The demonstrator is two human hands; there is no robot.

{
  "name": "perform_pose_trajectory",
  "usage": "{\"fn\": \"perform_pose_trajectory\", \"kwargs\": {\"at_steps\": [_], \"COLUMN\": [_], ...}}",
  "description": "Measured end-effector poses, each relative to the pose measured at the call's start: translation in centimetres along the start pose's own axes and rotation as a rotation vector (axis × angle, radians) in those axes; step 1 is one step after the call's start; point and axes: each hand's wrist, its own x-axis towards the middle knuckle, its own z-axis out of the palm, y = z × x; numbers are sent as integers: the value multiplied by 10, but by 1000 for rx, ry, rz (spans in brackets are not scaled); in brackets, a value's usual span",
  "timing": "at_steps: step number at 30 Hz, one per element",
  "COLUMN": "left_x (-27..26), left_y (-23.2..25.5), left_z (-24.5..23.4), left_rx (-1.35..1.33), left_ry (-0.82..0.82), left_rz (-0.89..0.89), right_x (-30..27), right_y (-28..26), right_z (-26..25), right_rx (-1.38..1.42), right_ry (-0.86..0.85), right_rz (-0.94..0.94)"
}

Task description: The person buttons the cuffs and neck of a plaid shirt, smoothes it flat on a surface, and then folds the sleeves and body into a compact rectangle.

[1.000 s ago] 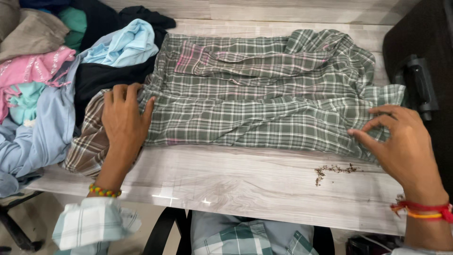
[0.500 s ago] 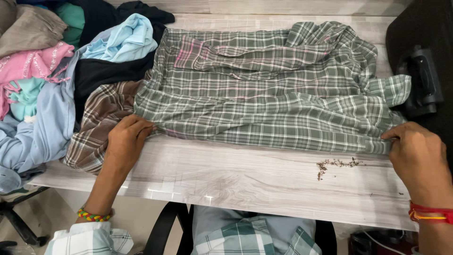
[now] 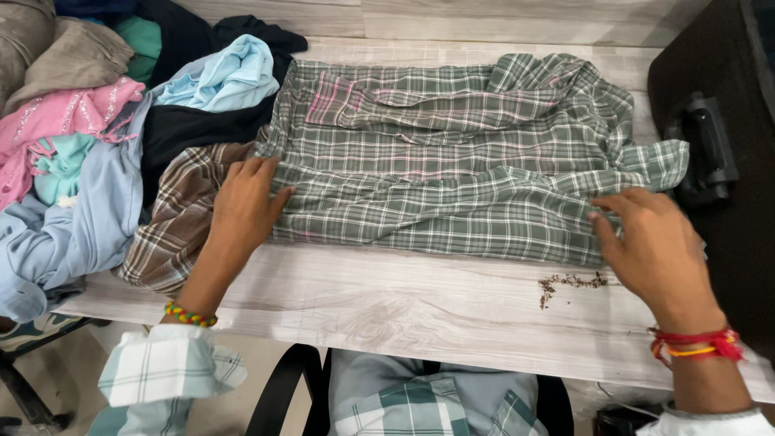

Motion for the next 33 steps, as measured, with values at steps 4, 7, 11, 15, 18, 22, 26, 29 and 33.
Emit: {"fn": "perform_pose_trajectory", "kwargs": {"at_steps": [4,7,11,15,18,22,26,29,33], "left_x": [21,16,33,50,54,41,-4,-30,-4], "left_y": [-24,-22,5,29,31,22,36,57,57], "left_z": [29,18,11,37,58,65,49,24,-3], "left_rx": [13,140,315,-10,6,58,61,141,-54], "left_ry": [-114,26,64,-48,-235,-367,-346,-392,-256], "left_rz": [-149,-209,-69,90,55,-38,3,18,-37], "right_x": [16,16,34,65,77,55,10,-7,26], "right_y": [-17,-16,-21,-15,-4,14,4,-11,-15], "right_z": [6,8,16,52,84,94,79,47,-4], "right_rx": [38,62,70,-31,-142,-81,-91,-213,-7], "right_ry": [-45,-5,34,-7,-252,-276,-283,-429,-600], "right_rz": [-9,9,115,19,45,50,27,31,224]}}
